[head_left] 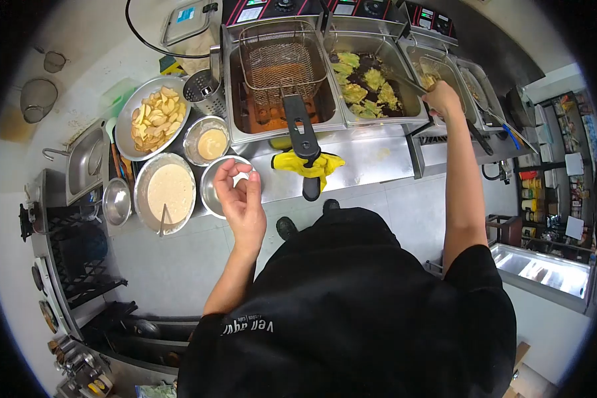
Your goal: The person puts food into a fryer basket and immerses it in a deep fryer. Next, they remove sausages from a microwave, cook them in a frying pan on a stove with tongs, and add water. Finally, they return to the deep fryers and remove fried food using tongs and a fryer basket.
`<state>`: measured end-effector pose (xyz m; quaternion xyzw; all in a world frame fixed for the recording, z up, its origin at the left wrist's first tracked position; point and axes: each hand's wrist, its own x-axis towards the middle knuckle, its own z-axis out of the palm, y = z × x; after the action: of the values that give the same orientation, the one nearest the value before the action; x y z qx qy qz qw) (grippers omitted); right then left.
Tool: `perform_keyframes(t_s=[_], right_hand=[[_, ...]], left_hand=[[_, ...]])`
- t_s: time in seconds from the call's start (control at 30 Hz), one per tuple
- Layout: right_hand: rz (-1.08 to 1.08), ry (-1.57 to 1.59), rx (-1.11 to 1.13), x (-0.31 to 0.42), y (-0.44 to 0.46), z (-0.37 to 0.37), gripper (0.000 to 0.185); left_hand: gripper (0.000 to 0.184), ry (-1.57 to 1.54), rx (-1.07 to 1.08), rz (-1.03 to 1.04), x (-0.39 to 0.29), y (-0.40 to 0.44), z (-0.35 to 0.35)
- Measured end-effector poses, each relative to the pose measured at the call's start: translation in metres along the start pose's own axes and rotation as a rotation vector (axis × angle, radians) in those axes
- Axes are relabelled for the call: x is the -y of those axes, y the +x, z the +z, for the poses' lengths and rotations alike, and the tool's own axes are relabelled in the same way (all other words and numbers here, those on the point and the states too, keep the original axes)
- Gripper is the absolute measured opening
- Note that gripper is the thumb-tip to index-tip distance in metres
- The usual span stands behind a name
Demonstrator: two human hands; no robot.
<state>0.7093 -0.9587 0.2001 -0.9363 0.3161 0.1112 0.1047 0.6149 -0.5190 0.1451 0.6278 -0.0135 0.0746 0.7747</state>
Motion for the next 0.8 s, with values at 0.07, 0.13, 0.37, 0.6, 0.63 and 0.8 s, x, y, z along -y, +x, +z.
perform_keyframes(t_s=[0.07, 0.13, 0.37, 0.6, 0.63, 0.8], right_hand=[[0.002, -0.009, -0.014, -0.015, 0.011, 0.015, 0.027], [-0.058, -0.176, -0.331, -0.018, 0.014, 0.026, 0.023], [-0.270, -0.367, -0.505, 0.000, -0.012, 0.057, 0.013], [-0.490, -0.522, -0.624, 0.014, 0.006, 0.076, 0.011], [-0.498, -0.584, -0.664, 0.019, 0.001, 0.077, 0.013], [-0.591, -0.658, -0.690, 0.023, 0.011, 0.083, 0.014]], left_hand=[[0.042, 0.003, 0.015, 0.008, 0.000, -0.002, 0.002], [0.042, 0.013, 0.022, 0.018, -0.001, -0.002, 0.002], [0.041, 0.000, 0.017, 0.012, 0.004, -0.007, 0.003], [0.040, 0.082, 0.011, 0.066, 0.006, -0.008, 0.006], [0.040, 0.082, 0.009, 0.066, 0.004, -0.009, 0.007], [0.041, 0.048, -0.010, 0.006, 0.000, -0.012, 0.007]])
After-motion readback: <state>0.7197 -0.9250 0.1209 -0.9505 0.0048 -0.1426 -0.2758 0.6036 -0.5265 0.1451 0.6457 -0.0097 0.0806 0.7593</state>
